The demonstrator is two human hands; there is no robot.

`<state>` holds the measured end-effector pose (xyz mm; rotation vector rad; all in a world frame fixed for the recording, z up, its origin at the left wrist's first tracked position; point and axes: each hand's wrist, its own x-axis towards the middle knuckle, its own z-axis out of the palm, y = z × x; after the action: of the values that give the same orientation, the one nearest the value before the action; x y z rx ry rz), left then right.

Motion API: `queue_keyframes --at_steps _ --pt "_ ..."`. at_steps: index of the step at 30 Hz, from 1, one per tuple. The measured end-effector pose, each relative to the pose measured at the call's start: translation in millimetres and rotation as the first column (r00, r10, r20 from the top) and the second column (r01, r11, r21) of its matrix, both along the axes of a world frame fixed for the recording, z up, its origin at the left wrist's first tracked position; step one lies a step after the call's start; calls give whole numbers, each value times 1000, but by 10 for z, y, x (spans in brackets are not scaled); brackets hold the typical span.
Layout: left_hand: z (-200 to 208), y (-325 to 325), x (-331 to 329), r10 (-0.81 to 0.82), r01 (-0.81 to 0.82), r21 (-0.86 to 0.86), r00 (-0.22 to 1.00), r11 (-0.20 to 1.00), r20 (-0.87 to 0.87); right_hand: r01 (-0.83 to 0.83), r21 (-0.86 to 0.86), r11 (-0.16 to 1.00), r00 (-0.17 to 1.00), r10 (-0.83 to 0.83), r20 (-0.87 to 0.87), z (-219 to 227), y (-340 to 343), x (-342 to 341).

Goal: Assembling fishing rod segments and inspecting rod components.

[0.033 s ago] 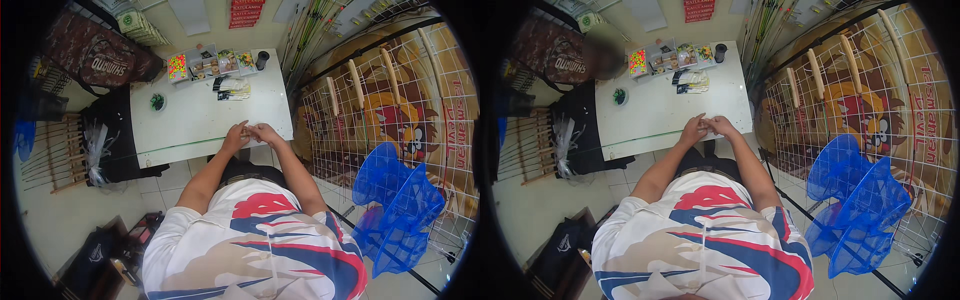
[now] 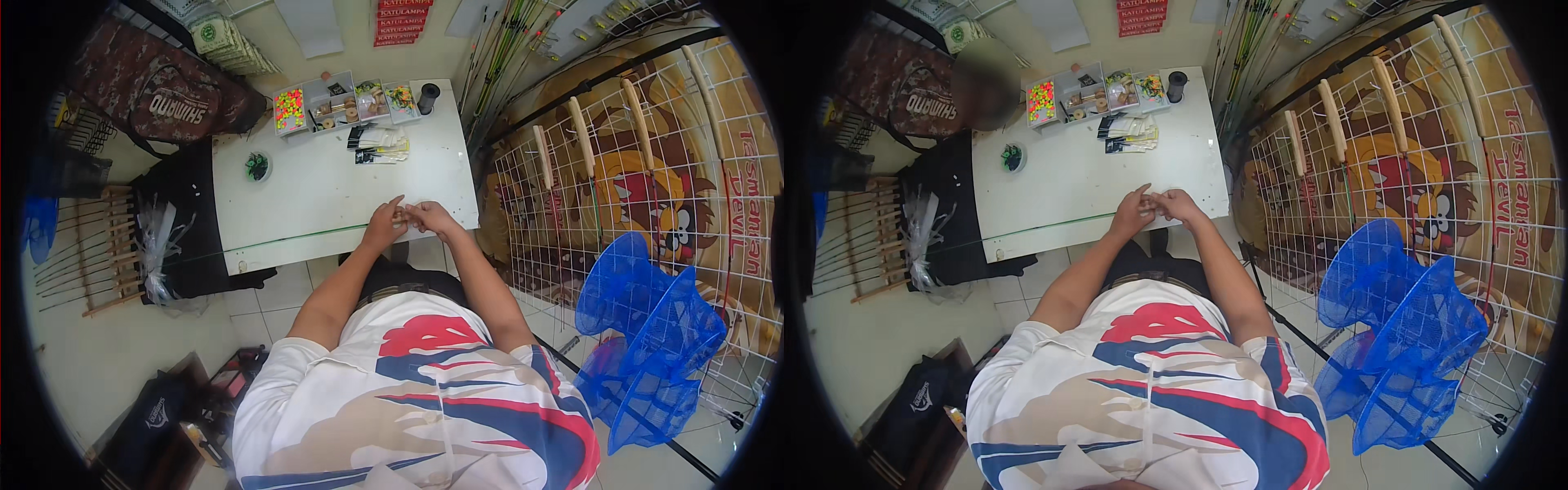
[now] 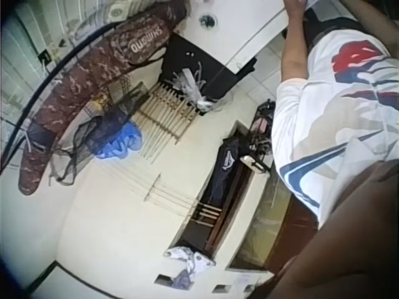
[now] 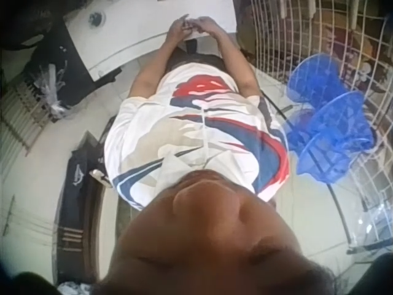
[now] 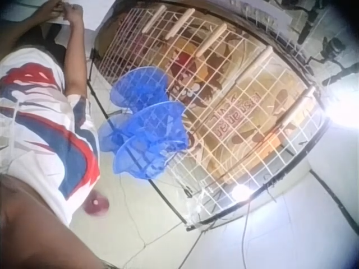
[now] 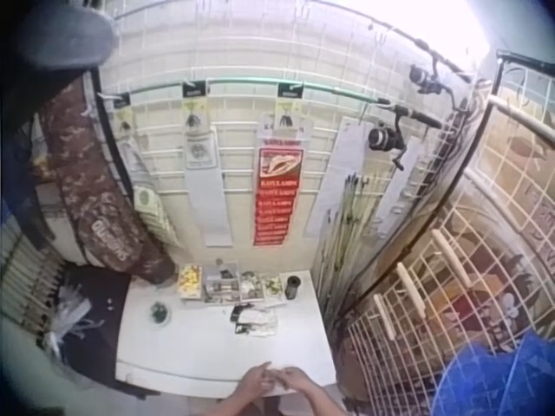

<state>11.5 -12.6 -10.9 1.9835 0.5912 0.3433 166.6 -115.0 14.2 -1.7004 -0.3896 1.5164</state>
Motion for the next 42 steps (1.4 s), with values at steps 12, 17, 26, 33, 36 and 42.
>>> queue_keyframes --at_steps 12,17,26,33,36,42 --pt "-36 -11 32 46 -48 -51 998 998 -37 215 -13 977 942 -210 -263 -52 2 -54" --pt "-45 2 38 55 -59 -105 997 993 -46 286 9 958 921 -273 -280 -45 -64 -21" --pt "-127 0 -4 40 -40 -51 999 998 6 187 -25 982 949 -187 -255 -12 -143 61" --pt "-2 22 0 -52 40 171 997 984 65 -357 -179 917 860 398 319 125 -66 215" --pt "29 30 27 -64 44 180 992 983 107 -407 -260 876 574 466 673 135 -37 174" --pt "21 20 12 -54 40 150 995 988 85 -508 -262 820 669 568 480 61 11 184"
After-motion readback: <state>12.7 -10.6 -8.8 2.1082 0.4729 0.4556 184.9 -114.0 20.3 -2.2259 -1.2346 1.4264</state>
